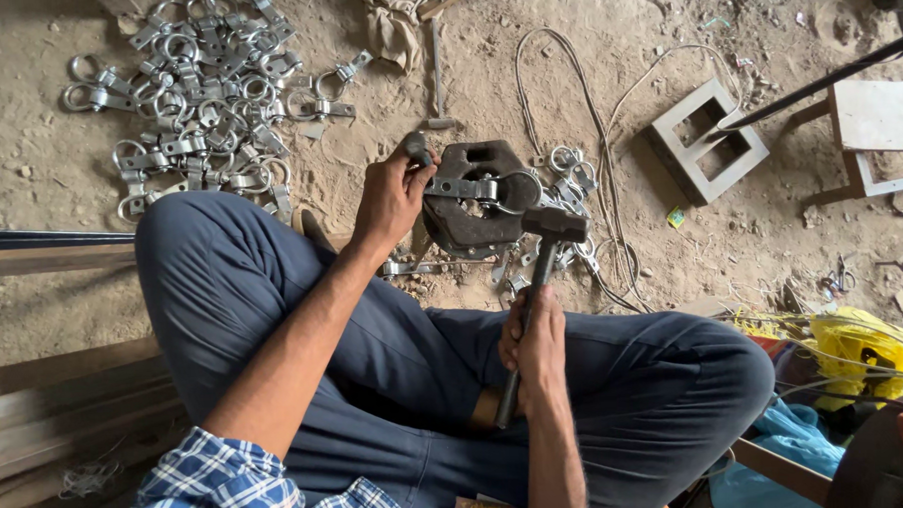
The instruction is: The person assembles metal clamp components on a floor-mounted anvil using a hammer to drive pins and secure the parts.
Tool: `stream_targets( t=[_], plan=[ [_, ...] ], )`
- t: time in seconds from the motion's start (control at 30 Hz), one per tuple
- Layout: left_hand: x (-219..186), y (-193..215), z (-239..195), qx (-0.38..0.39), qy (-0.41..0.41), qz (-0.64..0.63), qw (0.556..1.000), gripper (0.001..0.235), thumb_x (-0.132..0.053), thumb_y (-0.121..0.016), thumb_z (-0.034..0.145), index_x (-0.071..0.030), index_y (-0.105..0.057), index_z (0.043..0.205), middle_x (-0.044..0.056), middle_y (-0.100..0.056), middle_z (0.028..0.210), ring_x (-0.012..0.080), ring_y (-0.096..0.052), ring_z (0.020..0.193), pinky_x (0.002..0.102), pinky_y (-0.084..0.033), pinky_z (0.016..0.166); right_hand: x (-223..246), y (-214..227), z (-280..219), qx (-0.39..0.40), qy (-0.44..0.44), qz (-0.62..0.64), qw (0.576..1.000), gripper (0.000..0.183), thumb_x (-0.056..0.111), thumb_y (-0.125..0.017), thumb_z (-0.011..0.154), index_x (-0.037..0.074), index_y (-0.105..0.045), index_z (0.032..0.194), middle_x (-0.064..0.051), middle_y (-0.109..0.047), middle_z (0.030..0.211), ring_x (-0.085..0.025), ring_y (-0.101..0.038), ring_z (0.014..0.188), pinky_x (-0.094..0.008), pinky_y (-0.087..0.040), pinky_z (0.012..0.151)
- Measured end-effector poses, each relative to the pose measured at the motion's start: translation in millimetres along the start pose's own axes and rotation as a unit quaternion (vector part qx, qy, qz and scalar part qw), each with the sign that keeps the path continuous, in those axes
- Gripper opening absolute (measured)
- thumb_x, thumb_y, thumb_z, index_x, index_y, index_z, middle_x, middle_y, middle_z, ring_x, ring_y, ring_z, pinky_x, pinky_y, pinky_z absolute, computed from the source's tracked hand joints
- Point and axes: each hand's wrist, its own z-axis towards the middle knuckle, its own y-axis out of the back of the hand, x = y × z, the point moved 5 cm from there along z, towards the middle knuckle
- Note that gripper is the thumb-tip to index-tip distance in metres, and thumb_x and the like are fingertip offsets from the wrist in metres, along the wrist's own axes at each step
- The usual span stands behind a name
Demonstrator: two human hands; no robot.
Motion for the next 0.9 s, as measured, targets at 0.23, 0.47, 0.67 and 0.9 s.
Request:
stream_targets(
  t=[0.23,0.47,0.67,0.9],
  plan=[
    [1,-8,10,0.02,-0.035,0.057,0.998,0.017,-0.023,-0.065,0.105,-0.008,-0.067,0.11,0.009,-0.078,0.086,0.0155,-0.075,0.067,0.031,-0.059,0.057,40,-30,-13,0.036,0.102,-0.226,0.968,0.042,0.041,-0.038,0.113,0.007,-0.054,0.094,0.002,-0.044,0.059,-0.007,-0.038,0.043,-0.026,-0.032,0.036],
    [-4,-22,2,0.031,0.002,0.033,0.999,0.019,-0.022,-0.061,0.105,-0.007,-0.068,0.115,0.01,-0.076,0.082,0.0109,-0.065,0.052,0.028,-0.054,0.042,79,-48,-2,0.031,0.25,-0.386,0.887,0.047,0.044,-0.034,0.111,0.008,-0.062,0.096,0.001,-0.051,0.058,-0.007,-0.04,0.042,-0.029,-0.032,0.034],
    [-14,-22,8,0.076,0.067,0.031,0.994,0.026,-0.023,-0.057,0.105,-0.008,-0.066,0.124,0.012,-0.073,0.078,0.0146,-0.057,0.043,0.027,-0.046,0.031,158,-54,-26,-0.014,0.341,-0.398,0.852,0.049,0.044,-0.031,0.112,0.007,-0.059,0.098,0.003,-0.05,0.057,-0.004,-0.038,0.039,-0.026,-0.029,0.03],
    [-24,-15,4,0.054,0.032,0.038,0.997,0.026,-0.023,-0.063,0.104,-0.006,-0.07,0.122,0.014,-0.074,0.08,0.0201,-0.064,0.053,0.035,-0.052,0.044,150,-102,-20,-0.088,0.574,-0.465,0.668,0.037,0.029,-0.033,0.122,-0.003,-0.048,0.133,-0.017,-0.059,0.093,-0.029,-0.059,0.074,-0.038,-0.048,0.058]
  ],
)
